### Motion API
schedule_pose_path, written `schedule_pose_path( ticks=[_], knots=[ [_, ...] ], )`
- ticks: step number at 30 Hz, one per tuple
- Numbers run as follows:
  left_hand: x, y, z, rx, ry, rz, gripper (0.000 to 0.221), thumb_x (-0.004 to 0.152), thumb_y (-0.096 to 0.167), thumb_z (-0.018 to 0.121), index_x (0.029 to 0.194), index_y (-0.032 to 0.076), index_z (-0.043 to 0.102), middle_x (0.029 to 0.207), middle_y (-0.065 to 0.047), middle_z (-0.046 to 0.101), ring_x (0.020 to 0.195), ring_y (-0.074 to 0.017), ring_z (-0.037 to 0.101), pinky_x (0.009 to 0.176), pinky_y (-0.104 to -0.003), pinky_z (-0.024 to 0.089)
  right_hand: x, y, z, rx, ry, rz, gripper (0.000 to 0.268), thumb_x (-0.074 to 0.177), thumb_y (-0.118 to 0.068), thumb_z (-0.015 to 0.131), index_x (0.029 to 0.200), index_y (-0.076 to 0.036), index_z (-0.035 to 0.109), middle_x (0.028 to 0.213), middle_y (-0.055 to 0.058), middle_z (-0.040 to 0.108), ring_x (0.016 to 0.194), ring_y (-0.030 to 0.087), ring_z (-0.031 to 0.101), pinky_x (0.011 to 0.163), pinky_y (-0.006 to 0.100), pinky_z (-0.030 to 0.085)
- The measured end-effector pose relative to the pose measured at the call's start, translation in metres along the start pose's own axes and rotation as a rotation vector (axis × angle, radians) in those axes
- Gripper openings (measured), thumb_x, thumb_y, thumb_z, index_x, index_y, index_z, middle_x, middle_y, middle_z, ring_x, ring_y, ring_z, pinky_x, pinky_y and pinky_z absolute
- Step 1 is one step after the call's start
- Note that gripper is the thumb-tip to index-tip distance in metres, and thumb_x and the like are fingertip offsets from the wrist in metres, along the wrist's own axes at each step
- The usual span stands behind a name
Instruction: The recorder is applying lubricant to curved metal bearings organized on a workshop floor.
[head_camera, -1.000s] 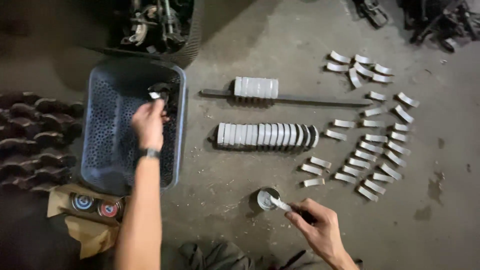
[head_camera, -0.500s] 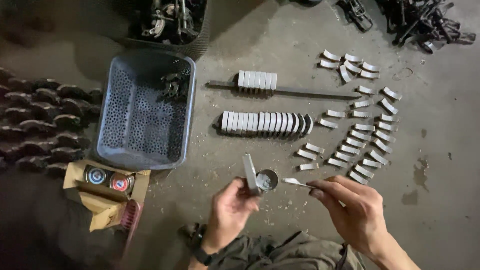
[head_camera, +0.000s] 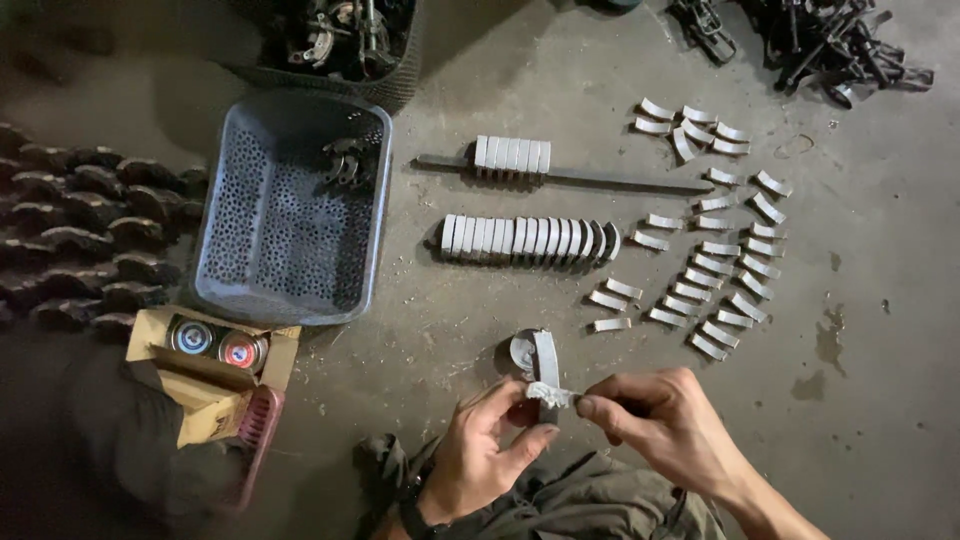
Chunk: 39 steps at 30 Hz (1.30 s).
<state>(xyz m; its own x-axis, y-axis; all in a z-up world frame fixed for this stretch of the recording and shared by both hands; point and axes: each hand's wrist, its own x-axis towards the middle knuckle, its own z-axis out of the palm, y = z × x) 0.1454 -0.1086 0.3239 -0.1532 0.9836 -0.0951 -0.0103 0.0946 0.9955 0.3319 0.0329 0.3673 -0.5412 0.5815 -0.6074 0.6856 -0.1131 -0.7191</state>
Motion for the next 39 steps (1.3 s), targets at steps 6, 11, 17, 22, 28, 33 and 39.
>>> schedule_pose_path(
  ticks=[6, 11, 17, 22, 28, 33, 39],
  knots=[
    [0.001, -0.004, 0.001, -0.254, -0.003, -0.135, 0.025, 0.097, 0.015, 0.072, 0.113, -0.004, 0.064, 0.089, -0.004, 0.07, 0.077, -0.009, 0.065, 0.067, -0.025, 0.054, -0.005, 0.006, -0.004, -0.102, 0.181, -0.103, 0.023, 0.085, -0.024, 0.073, 0.093, -0.007, 0.085, 0.05, 0.004, 0.068, 0.045, 0.01, 0.058, 0.044, 0.03, 0.048],
    [0.006, -0.004, -0.003, -0.265, -0.003, -0.155, 0.025, 0.097, 0.014, 0.072, 0.112, -0.004, 0.064, 0.09, -0.005, 0.069, 0.078, -0.0092, 0.065, 0.068, -0.025, 0.054, -0.022, 0.005, -0.001, -0.172, 0.256, -0.149, 0.019, 0.083, -0.021, 0.077, 0.095, -0.007, 0.082, 0.053, 0.004, 0.071, 0.042, 0.011, 0.062, 0.04, 0.032, 0.05],
    [0.01, 0.015, -0.003, 0.032, 0.029, -0.012, 0.022, 0.092, 0.011, 0.074, 0.105, -0.004, 0.065, 0.092, -0.01, 0.069, 0.081, -0.0186, 0.071, 0.073, -0.032, 0.057, -0.027, 0.007, 0.007, -0.306, 0.328, -0.426, 0.012, 0.081, -0.016, 0.077, 0.085, -0.006, 0.079, 0.064, 0.006, 0.072, 0.047, 0.016, 0.068, 0.043, 0.032, 0.053],
    [0.009, 0.019, -0.004, 0.169, 0.035, 0.087, 0.024, 0.09, 0.011, 0.075, 0.104, -0.005, 0.064, 0.098, -0.015, 0.069, 0.087, -0.0291, 0.072, 0.075, -0.036, 0.057, -0.025, -0.008, 0.007, -0.31, 0.293, -0.283, 0.012, 0.08, -0.015, 0.076, 0.088, -0.007, 0.08, 0.059, 0.01, 0.07, 0.04, 0.02, 0.063, 0.043, 0.037, 0.05],
    [0.007, 0.01, -0.004, 0.255, 0.032, 0.178, 0.026, 0.092, 0.014, 0.074, 0.107, -0.004, 0.064, 0.103, -0.018, 0.068, 0.093, -0.0363, 0.07, 0.08, -0.04, 0.057, -0.023, -0.011, 0.005, -0.248, 0.304, -0.246, 0.017, 0.079, -0.016, 0.075, 0.092, -0.006, 0.08, 0.059, 0.009, 0.072, 0.038, 0.018, 0.063, 0.039, 0.036, 0.049],
    [0.004, 0.0, -0.006, 0.231, -0.064, 0.125, 0.024, 0.097, 0.019, 0.071, 0.109, -0.001, 0.064, 0.105, -0.017, 0.068, 0.094, -0.0362, 0.071, 0.079, -0.042, 0.056, -0.018, 0.001, -0.002, -0.225, 0.277, -0.182, 0.021, 0.084, -0.022, 0.073, 0.096, -0.007, 0.082, 0.056, 0.009, 0.072, 0.039, 0.014, 0.06, 0.041, 0.035, 0.051],
    [0.002, -0.008, -0.008, 0.182, -0.158, 0.08, 0.025, 0.102, 0.019, 0.066, 0.117, -0.001, 0.061, 0.111, -0.018, 0.067, 0.096, -0.0374, 0.071, 0.077, -0.043, 0.056, -0.007, 0.002, -0.013, -0.158, 0.141, 0.088, 0.027, 0.086, -0.032, 0.075, 0.102, -0.012, 0.085, 0.048, 0.007, 0.065, 0.041, 0.013, 0.051, 0.04, 0.036, 0.044]
  ],
)
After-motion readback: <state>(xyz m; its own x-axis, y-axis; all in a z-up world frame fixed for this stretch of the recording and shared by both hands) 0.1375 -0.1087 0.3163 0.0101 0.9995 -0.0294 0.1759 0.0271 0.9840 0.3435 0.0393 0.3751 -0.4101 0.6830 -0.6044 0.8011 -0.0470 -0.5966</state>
